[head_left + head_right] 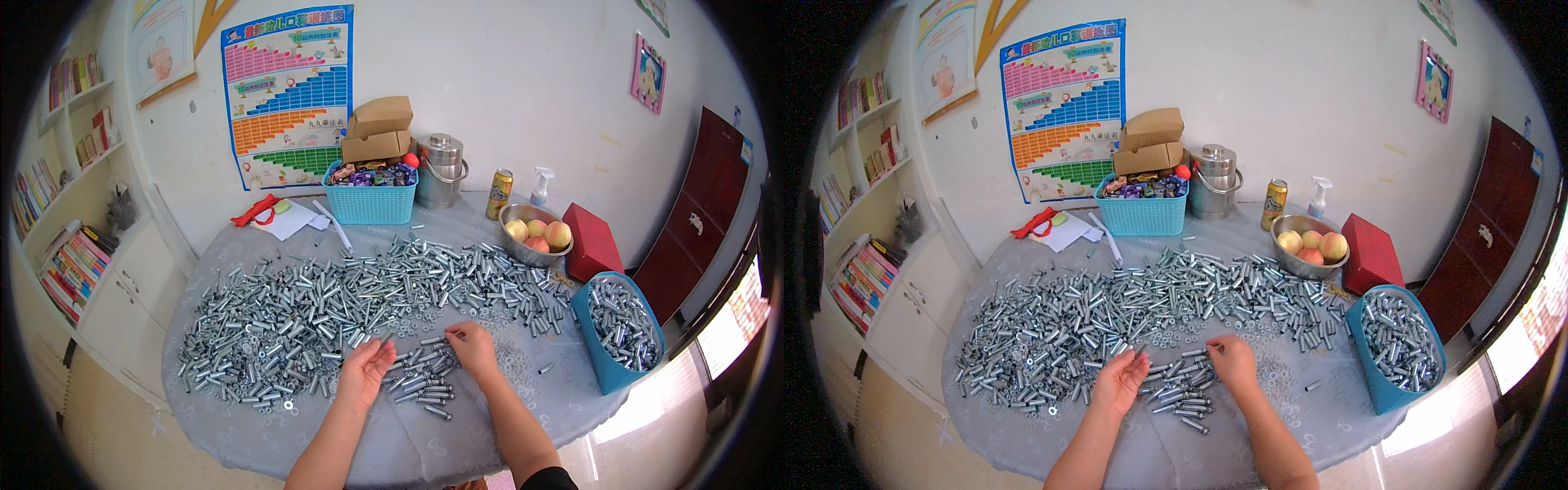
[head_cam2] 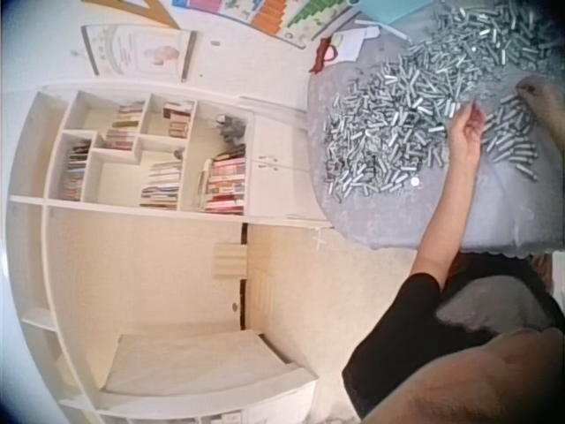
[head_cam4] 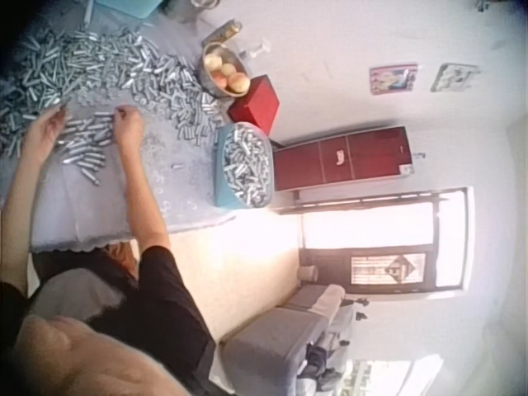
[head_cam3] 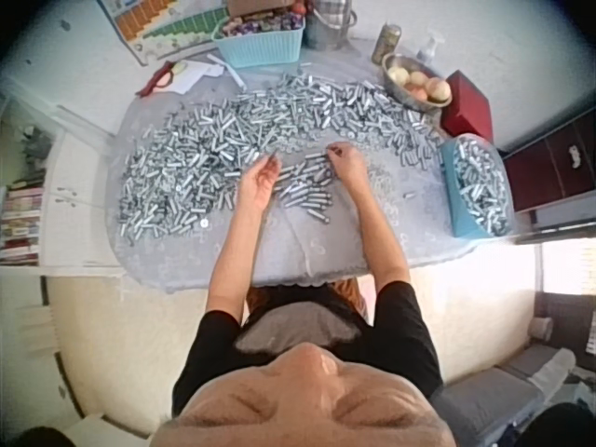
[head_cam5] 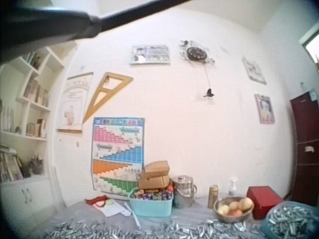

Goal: The person sits at a table covered with a large pile of metal bolts and washers. They repeatedly pick up individual bolts and washers, screw them together by hand, and place the assembled units into a blue plastic bin on the right side of the table.

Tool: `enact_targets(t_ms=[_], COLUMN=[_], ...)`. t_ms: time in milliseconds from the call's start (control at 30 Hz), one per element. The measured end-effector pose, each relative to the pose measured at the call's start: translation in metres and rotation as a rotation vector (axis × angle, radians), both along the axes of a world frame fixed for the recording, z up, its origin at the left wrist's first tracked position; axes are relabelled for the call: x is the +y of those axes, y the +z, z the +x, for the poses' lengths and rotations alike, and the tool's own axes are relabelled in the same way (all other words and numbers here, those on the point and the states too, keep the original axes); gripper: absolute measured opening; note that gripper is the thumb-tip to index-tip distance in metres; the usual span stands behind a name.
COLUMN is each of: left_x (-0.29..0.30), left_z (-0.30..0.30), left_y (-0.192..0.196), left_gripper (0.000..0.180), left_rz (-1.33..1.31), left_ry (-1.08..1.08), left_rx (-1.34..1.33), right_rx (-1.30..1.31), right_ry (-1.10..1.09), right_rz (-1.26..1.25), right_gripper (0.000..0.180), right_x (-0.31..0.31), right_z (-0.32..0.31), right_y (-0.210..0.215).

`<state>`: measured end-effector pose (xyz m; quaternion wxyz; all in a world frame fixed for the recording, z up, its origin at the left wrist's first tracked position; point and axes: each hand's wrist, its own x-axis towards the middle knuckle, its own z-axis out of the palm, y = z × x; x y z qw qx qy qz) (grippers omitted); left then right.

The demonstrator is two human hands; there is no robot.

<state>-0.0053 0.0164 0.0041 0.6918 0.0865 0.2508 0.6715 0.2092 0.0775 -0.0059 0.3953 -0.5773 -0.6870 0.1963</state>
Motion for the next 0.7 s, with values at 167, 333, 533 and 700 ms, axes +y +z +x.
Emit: enact_targets(t_ms=[167, 333, 533, 700], left_x=[-0.002, 0.0, 0.002, 0.003], left_z=[-0.001, 0.0, -0.003, -0.001], left_y=[0.001, -0.002, -0.006, -0.01], left_gripper=[0.009, 0.009, 0.009, 0.011], left_rz=[0.01, 0.007, 0.047, 0.086], left_ry=[-0.008, -0.03, -0.079, -0.145], left_rx=[0.025, 0.028, -0.018, -0.066], right_rx=[-0.183, -0.35, -0.392, -0.498], right_ry=[0.072, 0.091, 0.194, 0.13], right_rz=[-0.148, -0.125, -0.176, -0.229], right_gripper=[0.019, 0.02, 0.022, 0.024], right_x=[0.012, 0.034, 0.055, 0.047], right_z=[-0.011, -0.021, -0.017, -0.023], right_y=[0.017, 0.011, 0.003, 0.023])
